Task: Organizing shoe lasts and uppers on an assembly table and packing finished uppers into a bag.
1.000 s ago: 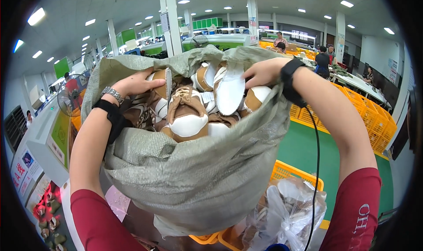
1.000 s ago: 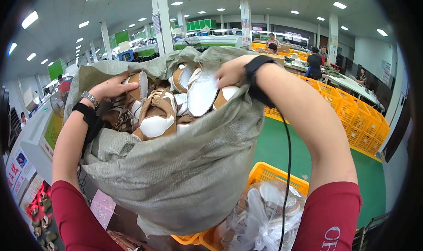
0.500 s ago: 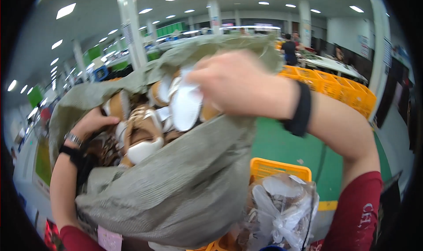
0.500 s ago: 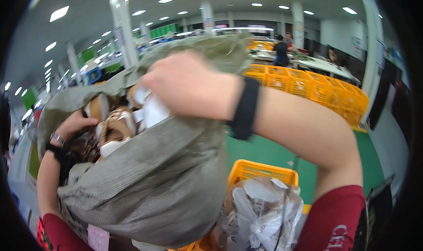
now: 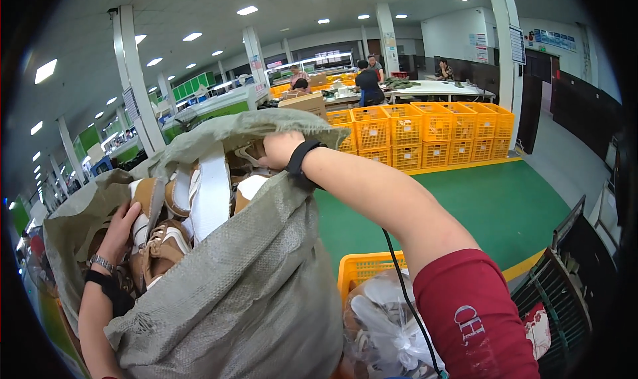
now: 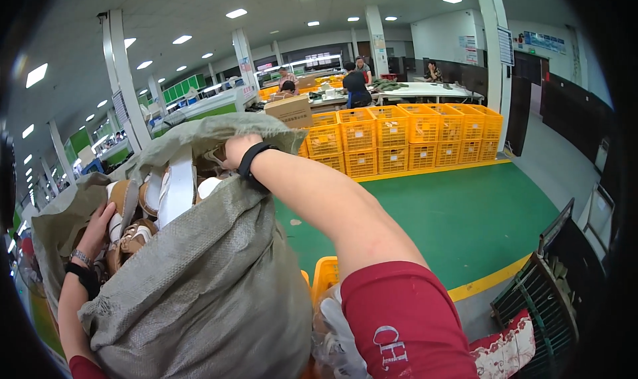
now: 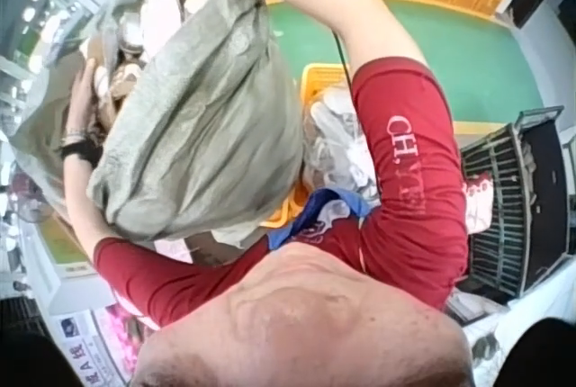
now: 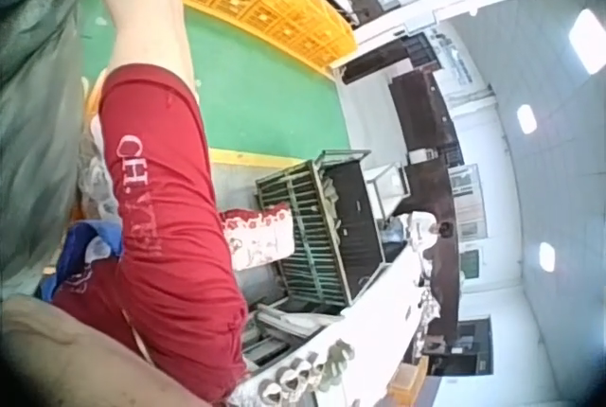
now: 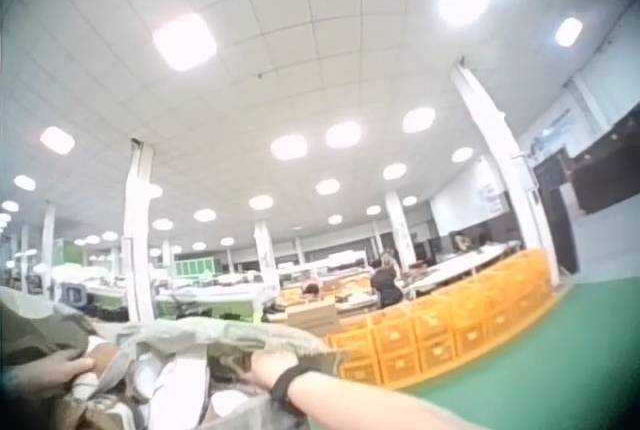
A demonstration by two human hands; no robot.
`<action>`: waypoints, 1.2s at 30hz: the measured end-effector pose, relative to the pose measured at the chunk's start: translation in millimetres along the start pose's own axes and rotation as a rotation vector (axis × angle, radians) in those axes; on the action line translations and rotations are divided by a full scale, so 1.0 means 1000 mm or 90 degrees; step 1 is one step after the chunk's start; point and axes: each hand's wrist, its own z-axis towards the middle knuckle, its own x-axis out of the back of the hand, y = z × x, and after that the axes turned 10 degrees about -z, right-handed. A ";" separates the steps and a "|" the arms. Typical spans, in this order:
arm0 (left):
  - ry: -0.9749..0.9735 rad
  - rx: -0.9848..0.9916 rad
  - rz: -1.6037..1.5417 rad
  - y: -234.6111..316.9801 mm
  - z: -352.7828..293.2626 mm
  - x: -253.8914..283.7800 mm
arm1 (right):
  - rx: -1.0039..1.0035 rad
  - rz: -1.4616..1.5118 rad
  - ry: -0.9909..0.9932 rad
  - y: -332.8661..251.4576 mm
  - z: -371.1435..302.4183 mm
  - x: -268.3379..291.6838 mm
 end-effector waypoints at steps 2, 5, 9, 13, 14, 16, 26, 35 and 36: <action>-0.037 0.031 -0.043 -0.002 -0.003 0.001 | 0.053 -0.026 -0.012 0.003 -0.003 -0.006; -0.140 0.035 0.078 0.004 -0.008 0.011 | 0.189 -0.017 -0.010 0.002 -0.007 -0.016; -0.019 -0.022 0.115 -0.001 -0.007 0.012 | 0.214 0.041 -0.026 -0.008 -0.002 0.002; 0.041 -0.086 -0.269 -0.007 0.000 0.018 | 0.086 0.754 -0.144 -0.019 0.001 0.035; 0.051 -0.089 -0.256 -0.011 0.000 0.017 | 0.126 0.928 -0.204 -0.024 -0.003 0.034; 0.004 -0.069 -0.307 -0.016 0.001 0.016 | 0.078 1.059 -0.408 -0.030 -0.007 0.028; -0.103 0.162 0.061 -0.033 -0.013 0.006 | -0.151 0.571 -0.428 0.012 -0.034 0.004; -0.113 0.324 -0.096 -0.046 -0.040 0.023 | -0.040 0.315 -0.522 0.008 -0.021 0.020; -0.091 0.324 -0.086 -0.050 -0.042 0.023 | 0.052 0.204 -0.420 0.007 -0.018 0.020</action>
